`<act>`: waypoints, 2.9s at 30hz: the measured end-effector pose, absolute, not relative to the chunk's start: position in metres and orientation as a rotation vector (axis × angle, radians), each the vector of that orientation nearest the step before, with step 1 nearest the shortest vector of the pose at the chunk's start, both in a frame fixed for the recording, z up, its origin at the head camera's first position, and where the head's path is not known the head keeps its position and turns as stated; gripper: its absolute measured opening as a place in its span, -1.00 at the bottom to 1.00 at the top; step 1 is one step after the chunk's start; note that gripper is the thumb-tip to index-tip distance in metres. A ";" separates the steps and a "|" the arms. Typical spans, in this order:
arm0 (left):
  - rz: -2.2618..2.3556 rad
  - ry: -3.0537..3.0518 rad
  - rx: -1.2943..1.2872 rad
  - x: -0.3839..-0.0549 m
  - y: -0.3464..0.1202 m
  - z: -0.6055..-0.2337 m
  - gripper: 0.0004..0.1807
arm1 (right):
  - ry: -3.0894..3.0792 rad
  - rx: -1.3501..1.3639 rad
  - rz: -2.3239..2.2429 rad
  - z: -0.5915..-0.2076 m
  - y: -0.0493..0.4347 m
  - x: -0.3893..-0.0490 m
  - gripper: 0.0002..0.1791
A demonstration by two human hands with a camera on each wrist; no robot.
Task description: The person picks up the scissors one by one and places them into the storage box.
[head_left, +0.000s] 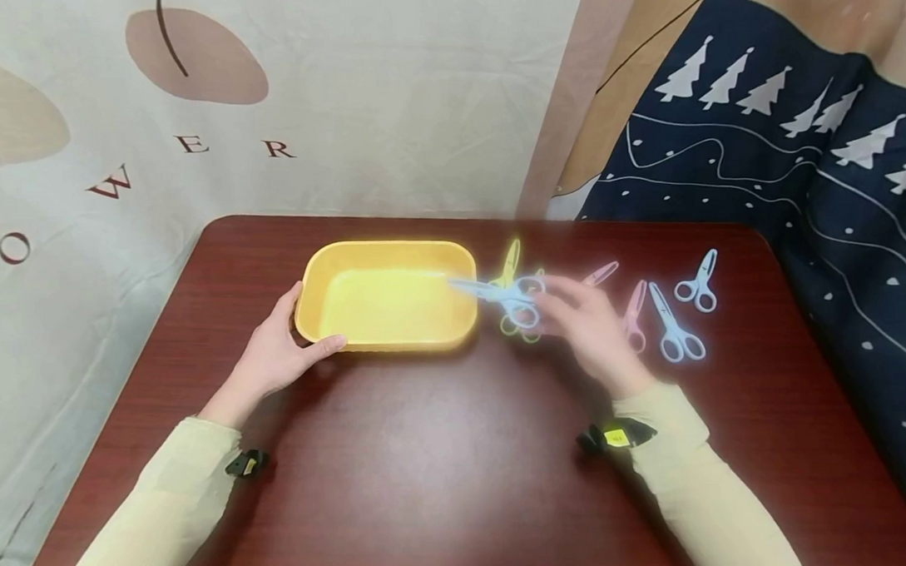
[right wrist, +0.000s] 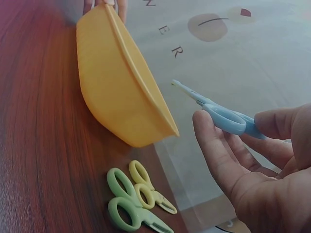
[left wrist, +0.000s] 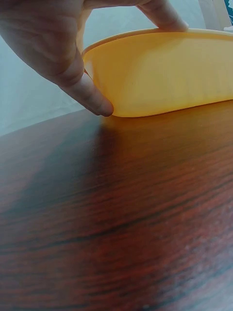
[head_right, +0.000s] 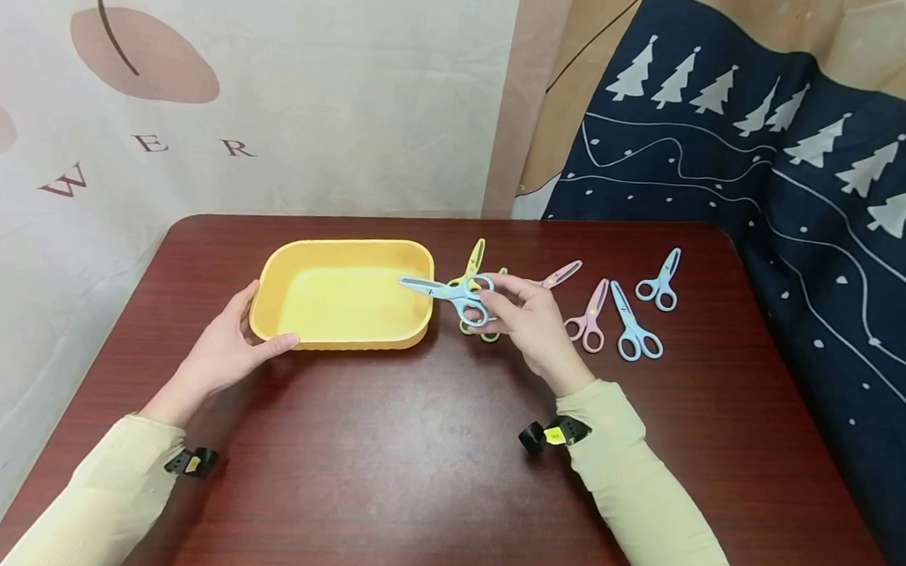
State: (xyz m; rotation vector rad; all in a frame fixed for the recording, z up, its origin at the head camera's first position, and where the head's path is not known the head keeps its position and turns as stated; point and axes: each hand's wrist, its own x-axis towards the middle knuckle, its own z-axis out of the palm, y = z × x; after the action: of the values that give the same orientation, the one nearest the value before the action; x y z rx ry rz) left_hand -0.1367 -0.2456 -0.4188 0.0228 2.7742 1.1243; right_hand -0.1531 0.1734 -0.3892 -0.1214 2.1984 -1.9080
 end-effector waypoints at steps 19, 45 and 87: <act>1.100 2.777 0.027 -0.136 -0.243 -0.417 0.29 | 2.158 -0.121 -1.902 -0.388 0.150 -0.169 -0.59; 1.085 2.785 0.025 -0.140 -0.244 -0.417 0.30 | 2.111 -0.213 -1.872 -0.380 0.118 -0.190 -0.63; 0.998 2.792 0.049 -0.139 -0.245 -0.413 0.30 | 2.126 -0.327 -1.726 -0.369 0.068 -0.215 -0.70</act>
State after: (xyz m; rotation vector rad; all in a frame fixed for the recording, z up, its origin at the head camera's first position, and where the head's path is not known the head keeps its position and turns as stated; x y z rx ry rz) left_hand -0.1387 -0.2449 -0.4133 0.0488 2.7924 0.9975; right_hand -0.2149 0.0682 -0.3689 -0.3267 2.1263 -1.7263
